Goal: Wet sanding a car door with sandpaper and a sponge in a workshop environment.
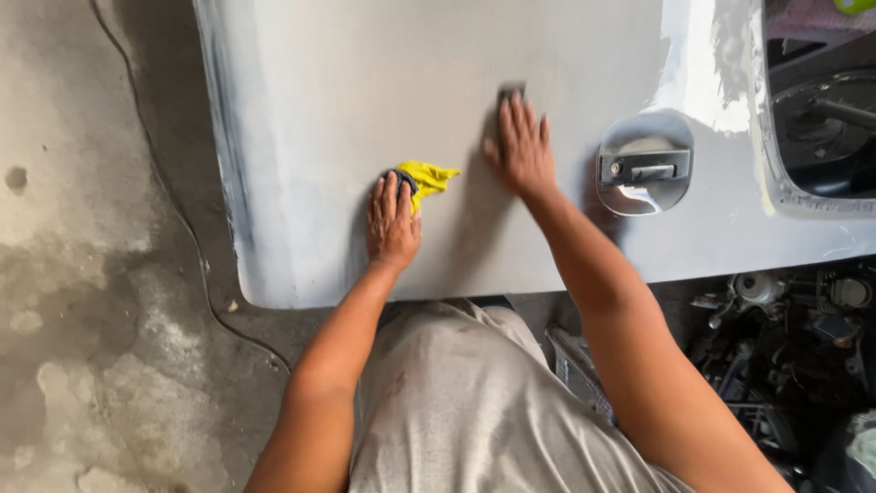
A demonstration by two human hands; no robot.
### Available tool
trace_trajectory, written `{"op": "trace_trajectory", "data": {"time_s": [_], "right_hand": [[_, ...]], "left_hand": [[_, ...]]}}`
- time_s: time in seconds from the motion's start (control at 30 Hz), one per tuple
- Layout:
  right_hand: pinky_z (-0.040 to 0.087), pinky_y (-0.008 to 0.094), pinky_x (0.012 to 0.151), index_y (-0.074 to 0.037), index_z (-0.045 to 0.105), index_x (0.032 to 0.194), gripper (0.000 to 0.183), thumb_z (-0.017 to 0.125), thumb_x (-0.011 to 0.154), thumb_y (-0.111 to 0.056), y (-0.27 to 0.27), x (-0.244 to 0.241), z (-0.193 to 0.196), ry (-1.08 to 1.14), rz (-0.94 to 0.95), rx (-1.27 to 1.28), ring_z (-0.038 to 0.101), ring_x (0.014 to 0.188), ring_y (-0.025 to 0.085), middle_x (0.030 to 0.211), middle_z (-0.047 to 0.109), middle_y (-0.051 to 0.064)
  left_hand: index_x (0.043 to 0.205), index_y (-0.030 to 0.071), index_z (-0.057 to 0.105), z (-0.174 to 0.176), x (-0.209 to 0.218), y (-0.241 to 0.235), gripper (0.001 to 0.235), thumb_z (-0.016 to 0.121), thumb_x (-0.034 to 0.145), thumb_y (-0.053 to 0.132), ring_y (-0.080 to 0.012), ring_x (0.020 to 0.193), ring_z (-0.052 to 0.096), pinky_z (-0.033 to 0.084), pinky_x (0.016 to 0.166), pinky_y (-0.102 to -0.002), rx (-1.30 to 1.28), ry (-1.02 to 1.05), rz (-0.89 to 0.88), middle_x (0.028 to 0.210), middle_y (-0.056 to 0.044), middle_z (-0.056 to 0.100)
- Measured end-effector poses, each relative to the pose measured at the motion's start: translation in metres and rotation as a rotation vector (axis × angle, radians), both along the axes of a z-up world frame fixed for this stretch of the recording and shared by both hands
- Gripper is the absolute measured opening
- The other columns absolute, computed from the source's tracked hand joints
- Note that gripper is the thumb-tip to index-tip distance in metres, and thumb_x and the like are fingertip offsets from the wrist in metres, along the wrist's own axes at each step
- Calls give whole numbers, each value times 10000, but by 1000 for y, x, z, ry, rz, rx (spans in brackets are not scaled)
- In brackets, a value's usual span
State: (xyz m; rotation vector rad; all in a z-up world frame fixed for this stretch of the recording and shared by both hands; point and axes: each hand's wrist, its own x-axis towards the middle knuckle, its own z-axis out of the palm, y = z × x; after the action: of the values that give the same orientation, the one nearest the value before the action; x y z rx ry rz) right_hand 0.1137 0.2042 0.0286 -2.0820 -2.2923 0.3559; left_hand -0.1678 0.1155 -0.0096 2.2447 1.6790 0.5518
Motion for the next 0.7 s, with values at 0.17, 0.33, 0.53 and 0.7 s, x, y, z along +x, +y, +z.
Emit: {"op": "trace_trajectory", "data": {"time_s": [0.17, 0.33, 0.53, 0.7], "right_hand": [[123, 551, 1272, 7, 236, 1624, 815, 491, 1049, -511, -35, -8, -10, 46, 109, 41, 168, 1578, 380, 1709, 177, 206], [137, 527, 1243, -16, 247, 1587, 792, 495, 1004, -491, -163, 6, 9, 152, 494, -201, 182, 1548, 368, 1678, 188, 196], [248, 565, 1248, 55, 326, 1587, 708, 489, 1109, -440, -24, 25, -3, 24, 652, 396, 355, 1516, 374, 1618, 394, 252], [135, 563, 1270, -6, 241, 1634, 771, 464, 1088, -502, 55, 1, 7, 87, 91, 53, 188, 1581, 395, 1713, 182, 193]], "left_hand": [[1495, 26, 479, 2, 6, 3, 594, 631, 980, 280, -412, 1513, 305, 250, 1235, -567, 6, 2, 17, 1634, -210, 329], [1468, 28, 495, -4, 17, 14, 571, 633, 979, 288, -415, 1504, 304, 243, 1229, -580, -5, 0, 61, 1627, -206, 333], [1485, 30, 487, 1, 25, 27, 569, 627, 994, 281, -410, 1522, 298, 246, 1247, -572, 5, -13, 89, 1641, -197, 330], [1484, 25, 494, -2, 26, 26, 581, 625, 985, 291, -417, 1507, 306, 246, 1236, -573, -5, -3, 88, 1625, -202, 333]]}}
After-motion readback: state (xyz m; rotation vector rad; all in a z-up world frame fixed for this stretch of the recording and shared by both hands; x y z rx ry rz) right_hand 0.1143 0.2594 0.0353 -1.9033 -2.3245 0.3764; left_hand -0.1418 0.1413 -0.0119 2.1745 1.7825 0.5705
